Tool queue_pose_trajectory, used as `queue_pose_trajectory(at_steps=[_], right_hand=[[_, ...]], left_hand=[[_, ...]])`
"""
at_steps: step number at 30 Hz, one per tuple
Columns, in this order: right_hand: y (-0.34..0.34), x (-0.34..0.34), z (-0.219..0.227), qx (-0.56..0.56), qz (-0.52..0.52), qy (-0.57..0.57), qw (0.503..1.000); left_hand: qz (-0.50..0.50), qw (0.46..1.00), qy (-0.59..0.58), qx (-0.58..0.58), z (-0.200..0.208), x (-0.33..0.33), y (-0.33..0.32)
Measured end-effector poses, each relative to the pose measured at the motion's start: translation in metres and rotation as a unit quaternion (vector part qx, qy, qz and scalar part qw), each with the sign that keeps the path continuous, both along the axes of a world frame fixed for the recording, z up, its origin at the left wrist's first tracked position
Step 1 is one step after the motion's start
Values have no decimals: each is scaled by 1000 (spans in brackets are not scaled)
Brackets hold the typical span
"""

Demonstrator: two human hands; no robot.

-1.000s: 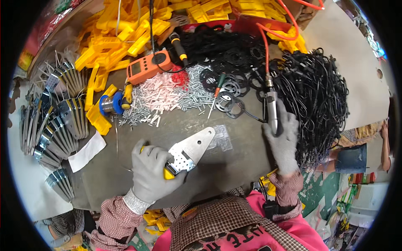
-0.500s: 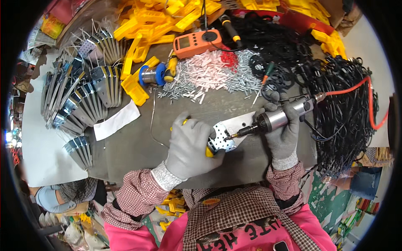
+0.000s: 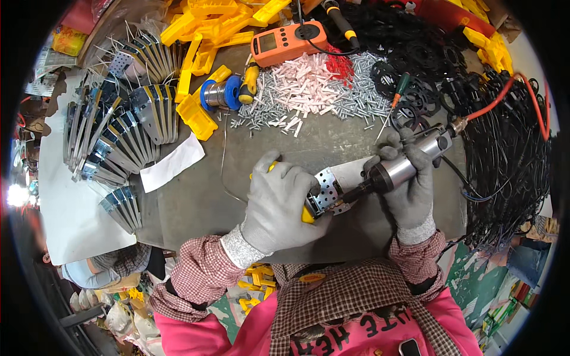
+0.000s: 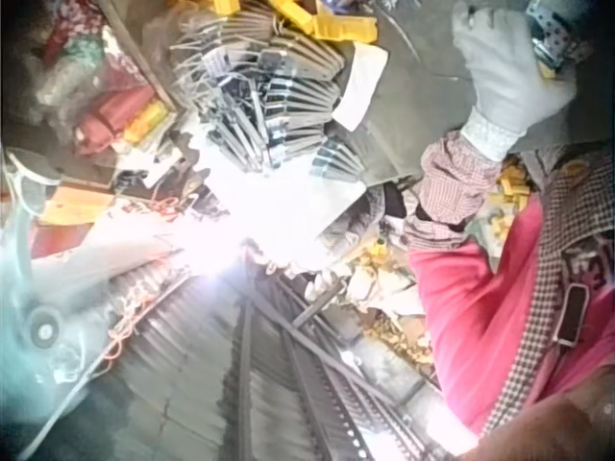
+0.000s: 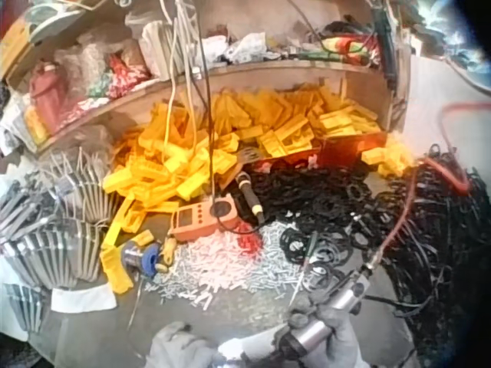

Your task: Assembling and soldering electronic components into plastic housings on a workbench.

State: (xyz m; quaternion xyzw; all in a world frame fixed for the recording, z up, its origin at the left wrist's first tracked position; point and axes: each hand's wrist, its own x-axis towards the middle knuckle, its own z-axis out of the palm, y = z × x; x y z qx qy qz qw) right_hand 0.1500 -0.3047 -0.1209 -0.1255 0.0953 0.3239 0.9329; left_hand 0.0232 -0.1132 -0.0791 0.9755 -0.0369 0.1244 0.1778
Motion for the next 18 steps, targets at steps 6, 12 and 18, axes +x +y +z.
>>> queue_pose_trajectory(at_steps=[6, 12, 18], right_hand=[[-2, -12, -9, -27, 12, -23, 999], [0, -17, 8, -79, 11, -93, 992], [0, -12, 14, -105, -32, -153, 982]], left_hand=[[-6, 1000, 1, 9, 2, 2, -1], [-9, 1000, 12, 19, 5, 6, -3], [26, 998, 60, -18, 13, 7, -8]])
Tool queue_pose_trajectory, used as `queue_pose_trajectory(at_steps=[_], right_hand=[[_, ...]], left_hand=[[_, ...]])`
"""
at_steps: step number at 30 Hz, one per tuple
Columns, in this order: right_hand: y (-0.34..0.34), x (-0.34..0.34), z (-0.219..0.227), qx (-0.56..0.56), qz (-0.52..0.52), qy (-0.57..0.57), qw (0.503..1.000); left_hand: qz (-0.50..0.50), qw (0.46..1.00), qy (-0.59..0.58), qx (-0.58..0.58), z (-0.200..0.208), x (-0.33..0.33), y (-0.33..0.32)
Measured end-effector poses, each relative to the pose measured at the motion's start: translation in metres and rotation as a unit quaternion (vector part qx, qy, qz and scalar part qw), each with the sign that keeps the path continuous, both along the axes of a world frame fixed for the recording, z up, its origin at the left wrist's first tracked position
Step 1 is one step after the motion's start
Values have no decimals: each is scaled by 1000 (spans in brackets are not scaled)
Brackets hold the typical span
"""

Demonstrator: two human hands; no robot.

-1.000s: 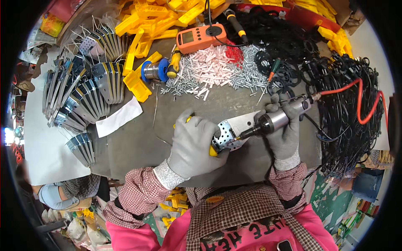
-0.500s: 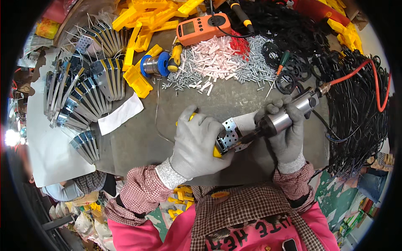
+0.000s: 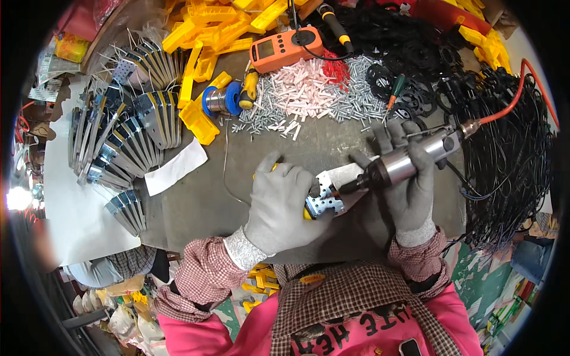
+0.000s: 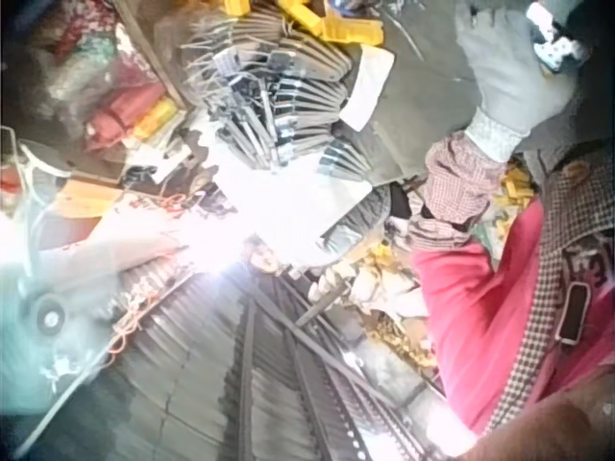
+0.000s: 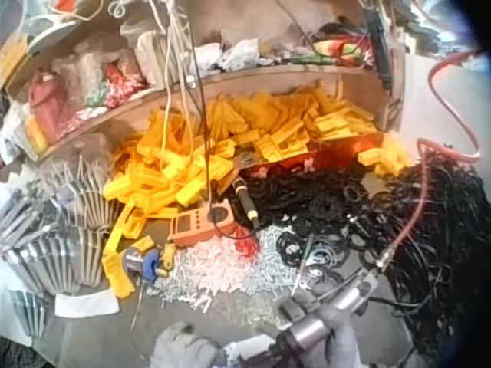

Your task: Assembling and soldering electronic components into plastic housings on a workbench.

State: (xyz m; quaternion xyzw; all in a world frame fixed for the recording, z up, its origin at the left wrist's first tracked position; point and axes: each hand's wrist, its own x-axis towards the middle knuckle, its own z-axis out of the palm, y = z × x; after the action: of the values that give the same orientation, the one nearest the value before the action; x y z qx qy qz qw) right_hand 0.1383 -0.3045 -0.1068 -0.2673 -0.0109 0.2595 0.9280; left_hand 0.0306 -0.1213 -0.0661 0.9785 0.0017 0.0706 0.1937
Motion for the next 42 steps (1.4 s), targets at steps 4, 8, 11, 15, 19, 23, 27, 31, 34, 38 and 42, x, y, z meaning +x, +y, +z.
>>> queue_pose_trajectory(at_steps=[4, 8, 11, 15, 19, 23, 27, 31, 34, 38, 42], right_hand=[[6, 8, -3, -18, -2, -118, 993], [15, 5, 0, -46, 10, -57, 997], [15, 4, -12, -140, -1, -243, 960], [5, 15, -15, -144, 6, -367, 919], [15, 19, 15, -169, 39, -234, 957], [28, 30, 16, -36, 95, 115, 988], [27, 27, 4, -13, 148, 64, 987], [29, 22, 1, -20, 134, 47, 990], [38, 11, 15, -53, 75, 7, 996], [32, 10, 33, -18, 70, 35, 997], [12, 9, 47, 31, 65, 35, 997]], left_hand=[[36, 999, 7, -14, -10, 3, 1], [67, 997, -28, -26, -4, 3, -2], [55, 997, -45, -37, -7, 1, 1], [41, 995, -80, -35, -12, 0, 5], [25, 993, -99, -55, -15, -1, 8], [36, 993, -102, -48, -15, 1, 6], [42, 995, -80, -50, -12, -1, 6], [38, 994, -91, -42, -8, 2, 3], [20, 996, -82, -41, -11, -2, 10], [-44, 991, -127, 1, -5, -13, 11], [85, 984, -35, 153, -36, -110, 1]])
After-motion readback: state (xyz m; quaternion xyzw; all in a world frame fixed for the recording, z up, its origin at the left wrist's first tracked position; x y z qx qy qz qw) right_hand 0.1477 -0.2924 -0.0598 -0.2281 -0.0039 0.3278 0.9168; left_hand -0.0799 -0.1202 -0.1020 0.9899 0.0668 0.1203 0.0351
